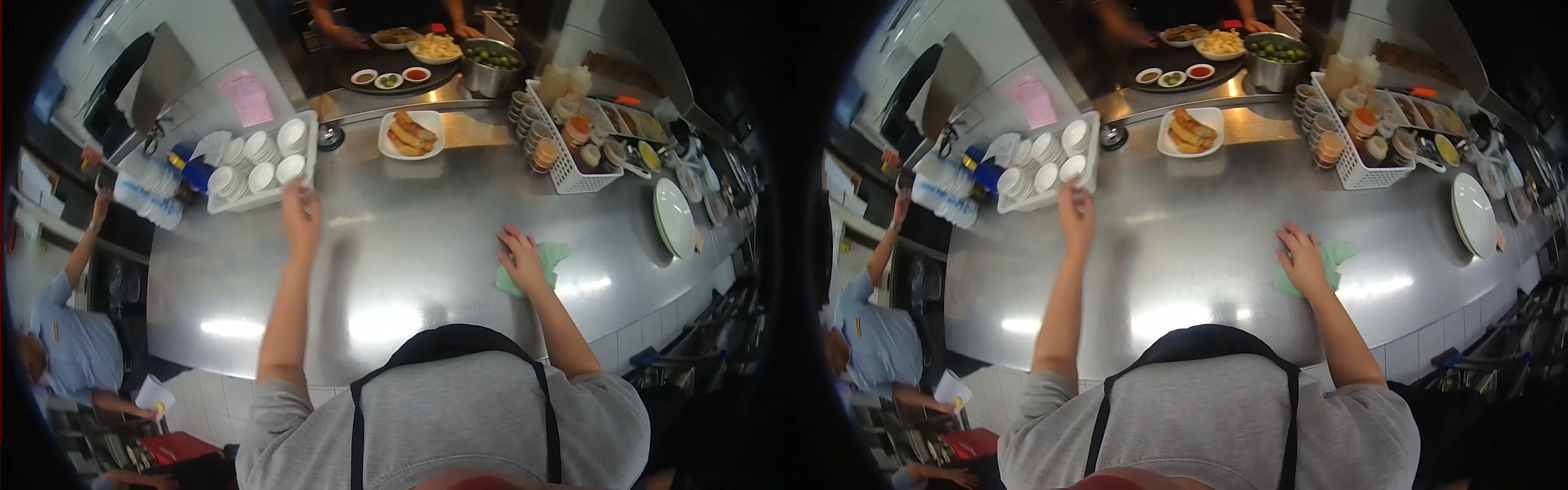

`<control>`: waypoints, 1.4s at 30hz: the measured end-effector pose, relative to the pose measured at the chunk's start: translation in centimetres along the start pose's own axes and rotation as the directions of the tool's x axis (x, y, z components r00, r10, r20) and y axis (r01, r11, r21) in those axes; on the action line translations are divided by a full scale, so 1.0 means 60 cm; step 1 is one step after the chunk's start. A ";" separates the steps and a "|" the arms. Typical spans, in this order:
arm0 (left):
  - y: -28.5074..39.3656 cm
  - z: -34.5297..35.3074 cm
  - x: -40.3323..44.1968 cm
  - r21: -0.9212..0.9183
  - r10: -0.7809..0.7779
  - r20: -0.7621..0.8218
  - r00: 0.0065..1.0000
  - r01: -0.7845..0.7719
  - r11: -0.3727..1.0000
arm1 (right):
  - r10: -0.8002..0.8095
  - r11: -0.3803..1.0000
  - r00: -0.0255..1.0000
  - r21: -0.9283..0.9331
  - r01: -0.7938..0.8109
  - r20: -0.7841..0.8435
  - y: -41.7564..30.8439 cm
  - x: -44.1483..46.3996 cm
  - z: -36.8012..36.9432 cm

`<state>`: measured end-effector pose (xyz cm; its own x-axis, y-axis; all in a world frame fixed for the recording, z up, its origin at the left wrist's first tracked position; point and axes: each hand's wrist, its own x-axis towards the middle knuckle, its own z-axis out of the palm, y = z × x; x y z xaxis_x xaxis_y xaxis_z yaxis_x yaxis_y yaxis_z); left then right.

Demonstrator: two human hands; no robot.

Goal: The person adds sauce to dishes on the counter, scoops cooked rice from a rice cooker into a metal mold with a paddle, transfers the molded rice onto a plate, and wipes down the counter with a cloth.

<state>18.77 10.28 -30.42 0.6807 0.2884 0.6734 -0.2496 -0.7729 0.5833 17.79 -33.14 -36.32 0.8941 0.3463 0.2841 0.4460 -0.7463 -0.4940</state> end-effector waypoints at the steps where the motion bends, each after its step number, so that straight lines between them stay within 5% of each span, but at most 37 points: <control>1: -0.028 0.000 0.050 0.077 0.077 0.021 0.997 -0.078 0.994 | 0.020 0.995 0.999 -0.092 -0.023 -0.035 0.003 -0.031 -0.012; 6: -0.196 0.050 0.208 0.436 0.282 0.211 0.936 -0.348 0.830 | 0.150 0.978 0.970 -0.114 -0.174 -0.191 0.015 -0.080 -0.035; 9: -0.302 0.084 0.249 0.708 -0.024 0.357 0.934 -0.254 0.659 | 0.134 0.980 0.959 -0.107 -0.165 -0.250 0.005 -0.070 -0.037; 10: -0.228 0.083 0.240 0.813 -0.247 0.361 0.899 -0.173 0.556 | 0.179 0.970 0.945 -0.112 -0.216 -0.275 0.008 -0.072 -0.039; 15: -0.229 0.094 0.234 0.866 -0.135 0.285 0.949 -0.195 0.460 | 0.169 0.977 0.951 -0.082 -0.196 -0.259 0.020 -0.065 -0.041; 19: -0.150 0.075 0.257 0.767 -0.219 0.223 0.950 -0.033 0.641 | 0.190 0.973 0.941 -0.074 -0.218 -0.280 0.021 -0.062 -0.038; 20: -0.165 0.069 0.273 0.421 -0.171 0.309 0.936 0.026 0.907 | 0.184 0.974 0.940 -0.075 -0.214 -0.287 0.021 -0.061 -0.040; 21: -0.174 0.064 0.282 0.000 -0.090 0.366 0.926 0.097 0.995 | 0.179 0.975 0.939 -0.073 -0.208 -0.292 0.021 -0.061 -0.039; 22: -0.141 0.054 0.272 -0.002 -0.090 0.361 0.928 0.098 0.995 | 0.173 0.976 0.940 -0.077 -0.203 -0.294 0.021 -0.060 -0.040; 24: -0.012 0.024 0.209 -0.098 -0.130 0.640 0.757 0.248 0.964 | 0.183 0.976 0.931 -0.053 -0.210 -0.317 0.016 -0.059 -0.039; 26: 0.007 0.037 0.141 -0.082 -0.104 0.723 0.683 0.235 0.969 | 0.187 0.972 0.931 -0.076 -0.221 -0.314 0.013 -0.058 -0.043; 27: 0.023 0.043 0.130 0.014 -0.034 0.869 0.493 0.044 0.999 | 0.219 0.963 0.925 -0.084 -0.256 -0.310 0.011 -0.057 -0.042; 28: -0.015 0.066 0.109 0.116 -0.081 0.909 0.408 -0.060 0.991 | 0.209 0.967 0.926 -0.073 -0.243 -0.315 0.010 -0.056 -0.040; 30: 0.008 0.077 0.069 0.175 -0.033 0.873 0.487 -0.250 0.952 | 0.177 0.977 0.928 -0.055 -0.206 -0.327 0.015 -0.056 -0.039; 33: 0.022 0.081 0.027 0.324 -0.087 0.797 0.597 -0.302 0.897 | 0.170 0.984 0.939 -0.001 -0.178 -0.298 0.018 -0.055 -0.038; 35: 0.023 0.081 0.000 0.498 -0.044 0.643 0.764 -0.373 0.783 | 0.211 0.977 0.941 0.043 -0.207 -0.264 0.011 -0.069 -0.040; 36: 0.039 0.072 -0.014 0.507 -0.050 0.636 0.770 -0.368 0.779 | 0.156 0.978 0.941 -0.085 -0.189 -0.300 0.000 -0.080 -0.049; 38: 0.086 0.050 -0.034 0.445 0.074 0.519 0.851 -0.343 0.828 | 0.091 0.962 0.935 -0.212 -0.171 -0.344 -0.024 -0.107 -0.075; 40: 0.113 0.048 -0.060 0.372 0.084 0.542 0.836 -0.329 0.868 | 0.369 0.857 0.866 -0.237 -0.457 -0.336 -0.048 -0.160 -0.092; 42: 0.137 0.068 -0.095 0.194 0.155 0.577 0.802 -0.319 0.928 | 0.412 0.848 0.868 -0.232 -0.476 -0.276 -0.031 -0.210 -0.086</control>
<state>15.67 -0.01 -31.33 0.9044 -0.2146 0.3687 -0.3150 -0.9187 0.2382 5.49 -39.06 -34.77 0.9487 -0.1636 0.2706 -0.0566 -0.9298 -0.3638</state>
